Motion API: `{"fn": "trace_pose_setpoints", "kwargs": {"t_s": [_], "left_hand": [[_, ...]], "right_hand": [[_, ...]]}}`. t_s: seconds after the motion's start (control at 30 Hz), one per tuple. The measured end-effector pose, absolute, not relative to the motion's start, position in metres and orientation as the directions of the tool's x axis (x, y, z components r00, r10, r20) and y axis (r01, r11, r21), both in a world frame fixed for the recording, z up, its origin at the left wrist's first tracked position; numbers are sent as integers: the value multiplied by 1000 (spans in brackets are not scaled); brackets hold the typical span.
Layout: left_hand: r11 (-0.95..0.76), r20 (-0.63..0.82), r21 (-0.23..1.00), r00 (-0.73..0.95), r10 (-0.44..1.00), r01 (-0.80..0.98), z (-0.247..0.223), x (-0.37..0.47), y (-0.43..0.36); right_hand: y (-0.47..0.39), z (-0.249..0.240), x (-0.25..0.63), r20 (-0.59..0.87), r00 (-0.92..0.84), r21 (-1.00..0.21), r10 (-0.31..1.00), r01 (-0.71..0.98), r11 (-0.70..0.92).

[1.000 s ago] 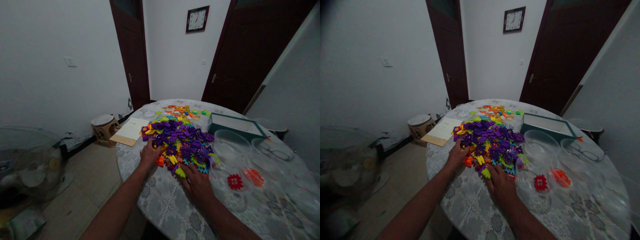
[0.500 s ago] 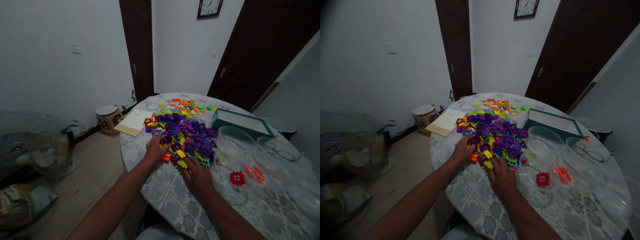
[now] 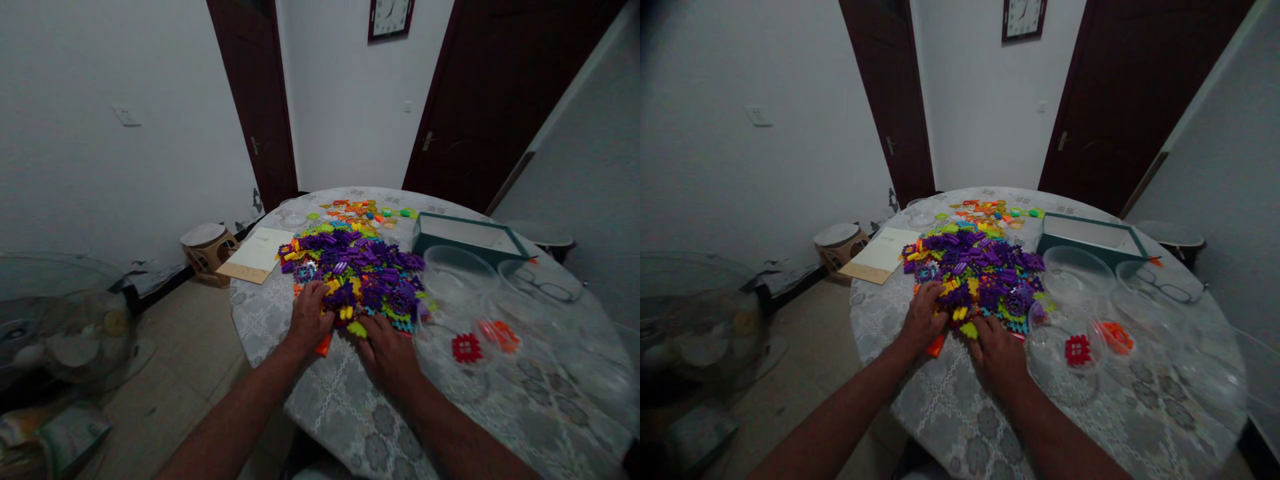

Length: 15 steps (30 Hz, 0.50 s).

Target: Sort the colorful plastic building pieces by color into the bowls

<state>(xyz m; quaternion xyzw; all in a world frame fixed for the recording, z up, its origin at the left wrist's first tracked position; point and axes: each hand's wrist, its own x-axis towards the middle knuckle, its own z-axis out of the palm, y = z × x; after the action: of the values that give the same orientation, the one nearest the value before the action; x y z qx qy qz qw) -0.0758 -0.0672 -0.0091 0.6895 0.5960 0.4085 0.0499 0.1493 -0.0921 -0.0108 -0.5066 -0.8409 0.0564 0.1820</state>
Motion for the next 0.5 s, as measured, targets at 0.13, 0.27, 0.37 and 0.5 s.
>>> {"fn": "trace_pose_setpoints", "kwargs": {"t_s": [0.13,0.27,0.37,0.5], "left_hand": [[-340,548,521,-2,836,782,-16,-75,-67],[-357,545,502,33,838,788,-16,-75,-64],[-349,528,505,38,848,789,-15,-76,-59],[-328,490,495,54,870,804,-14,-81,-52]], "right_hand": [[-91,-13,148,244,-412,-286,878,835,471],[-90,-15,147,239,-395,-287,887,844,453],[-90,-16,146,244,-395,-292,886,841,455],[-92,-14,145,243,-378,-308,893,843,441]]}}
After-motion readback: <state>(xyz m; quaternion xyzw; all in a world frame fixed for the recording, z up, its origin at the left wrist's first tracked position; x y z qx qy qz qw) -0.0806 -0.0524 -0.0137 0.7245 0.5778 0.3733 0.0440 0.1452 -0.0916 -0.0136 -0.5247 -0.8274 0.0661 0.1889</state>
